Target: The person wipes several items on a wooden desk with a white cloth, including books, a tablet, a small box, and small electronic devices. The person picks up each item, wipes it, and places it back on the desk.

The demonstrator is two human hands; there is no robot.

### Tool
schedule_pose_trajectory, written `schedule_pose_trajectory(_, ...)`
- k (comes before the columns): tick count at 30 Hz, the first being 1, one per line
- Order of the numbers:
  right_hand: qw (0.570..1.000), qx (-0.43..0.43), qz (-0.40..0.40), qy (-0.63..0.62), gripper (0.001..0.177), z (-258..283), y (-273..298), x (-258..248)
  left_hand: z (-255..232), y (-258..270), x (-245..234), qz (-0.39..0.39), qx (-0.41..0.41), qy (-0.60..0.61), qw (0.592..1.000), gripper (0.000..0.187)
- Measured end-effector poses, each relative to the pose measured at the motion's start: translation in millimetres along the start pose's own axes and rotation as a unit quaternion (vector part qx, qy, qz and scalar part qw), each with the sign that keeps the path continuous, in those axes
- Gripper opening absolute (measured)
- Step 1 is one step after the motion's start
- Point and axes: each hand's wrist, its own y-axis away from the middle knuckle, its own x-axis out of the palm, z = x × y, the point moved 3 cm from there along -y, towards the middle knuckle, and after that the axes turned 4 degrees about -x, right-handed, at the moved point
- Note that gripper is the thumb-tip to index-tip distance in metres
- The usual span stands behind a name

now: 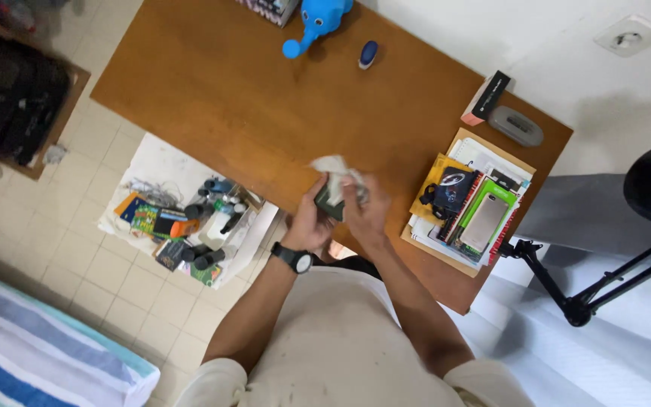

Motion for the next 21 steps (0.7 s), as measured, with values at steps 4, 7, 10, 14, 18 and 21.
schedule_pose_trajectory(4, 0.998, 0.046, -0.031, -0.032, 0.029, 26.6, -28.9, -5.6, -5.3, 16.6, 30.7, 0.048, 0.016, -0.060, 0.997, 0.041)
schedule_pose_trajectory(7, 0.998, 0.040, 0.014, -0.055, 0.020, 31.2, -36.3, 3.9, -15.9, -5.0, 27.3, 0.092, 0.077, -0.184, 0.975, 0.041)
schedule_pose_trajectory(10, 0.981, 0.121, -0.094, -0.115, 0.022, 20.9, -38.9, 20.4, -35.1, -10.0, 36.8, 0.130, 0.117, -0.321, 0.931, 0.039)
schedule_pose_trajectory(14, 0.984, 0.087, -0.124, -0.090, 0.025, 57.2, -33.0, 38.6, -62.4, 7.6, 55.5, 0.071, 0.132, -0.262, 0.953, 0.040)
schedule_pose_trajectory(18, 0.973, 0.135, -0.172, -0.068, 0.015, 60.2, -42.6, 42.8, -71.1, 21.1, 61.7, 0.105, 0.096, -0.305, 0.942, 0.043)
schedule_pose_trajectory(21, 0.975, 0.169, -0.131, -0.060, 0.021, 53.1, -56.4, 46.1, -72.7, -5.5, 51.5, 0.107, 0.095, -0.287, 0.947, 0.036)
